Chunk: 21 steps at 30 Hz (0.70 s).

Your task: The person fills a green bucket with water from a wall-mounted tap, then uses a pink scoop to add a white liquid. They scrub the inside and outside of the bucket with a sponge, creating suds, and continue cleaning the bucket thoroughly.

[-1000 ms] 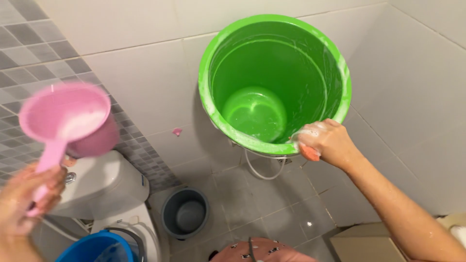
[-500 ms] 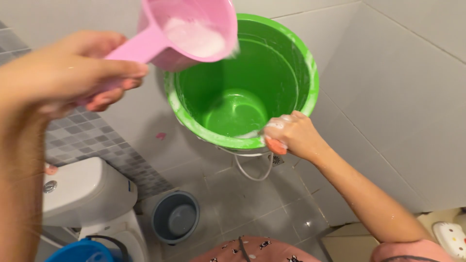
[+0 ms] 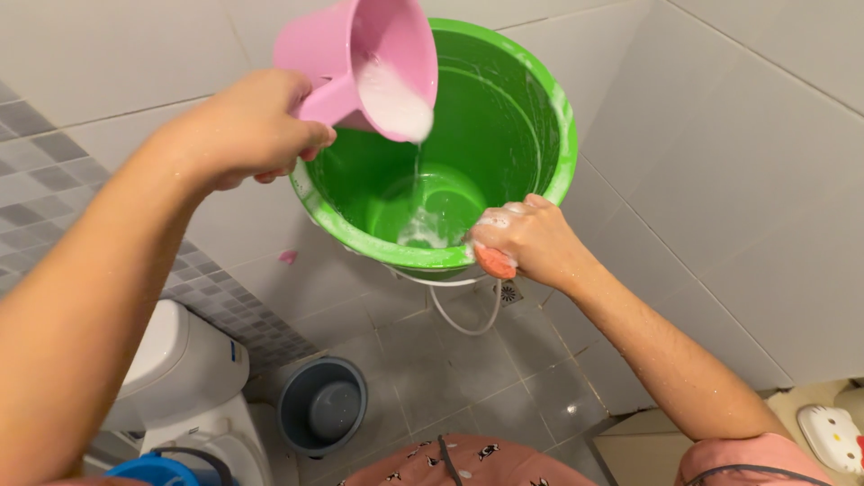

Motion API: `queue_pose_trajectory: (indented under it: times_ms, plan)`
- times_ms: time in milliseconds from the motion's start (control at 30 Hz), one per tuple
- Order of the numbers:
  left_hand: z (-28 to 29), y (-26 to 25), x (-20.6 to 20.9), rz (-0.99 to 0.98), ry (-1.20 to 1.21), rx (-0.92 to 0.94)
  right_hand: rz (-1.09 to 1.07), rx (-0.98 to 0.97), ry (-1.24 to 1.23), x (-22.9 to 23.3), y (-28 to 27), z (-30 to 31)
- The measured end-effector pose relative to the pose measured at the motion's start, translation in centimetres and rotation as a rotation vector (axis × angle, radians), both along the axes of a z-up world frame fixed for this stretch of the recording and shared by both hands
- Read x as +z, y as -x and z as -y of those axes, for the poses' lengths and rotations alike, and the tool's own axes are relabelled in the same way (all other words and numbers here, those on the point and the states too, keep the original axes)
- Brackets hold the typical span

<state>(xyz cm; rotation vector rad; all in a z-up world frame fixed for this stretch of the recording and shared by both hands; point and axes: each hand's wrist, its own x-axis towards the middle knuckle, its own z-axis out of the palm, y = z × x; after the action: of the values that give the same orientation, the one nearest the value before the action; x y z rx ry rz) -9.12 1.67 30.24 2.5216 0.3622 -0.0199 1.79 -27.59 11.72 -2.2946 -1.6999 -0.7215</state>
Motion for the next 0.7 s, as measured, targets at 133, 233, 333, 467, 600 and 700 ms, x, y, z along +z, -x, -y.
queue_pose_trajectory:
  times_ms: [133,233,333,467,600,700]
  plan:
    - [-0.7,-1.2,-0.2,-0.009,-0.037,-0.001,-0.043,-0.002,0.000,0.3,-0.2,-0.2]
    - [-2.3,-2.2,0.0,0.055,0.098,-0.068,-0.074,0.031,-0.042,0.5,-0.4,-0.4]
    - [-3.1,-3.1,0.7,0.109,0.127,-0.096,-0.063,0.013,-0.025,0.3,-0.7,-0.5]
    - [-3.2,-3.6,2.1,0.099,0.027,-0.014,-0.037,-0.008,0.020,0.0,-0.8,-0.4]
    - [-2.8,-3.2,2.6,0.062,-0.104,0.073,0.051,0.069,-0.052,-1.2,-0.1,0.0]
    - [-2.0,-2.7,2.7,0.015,-0.162,0.129,0.105,0.054,-0.058,-2.8,1.2,0.3]
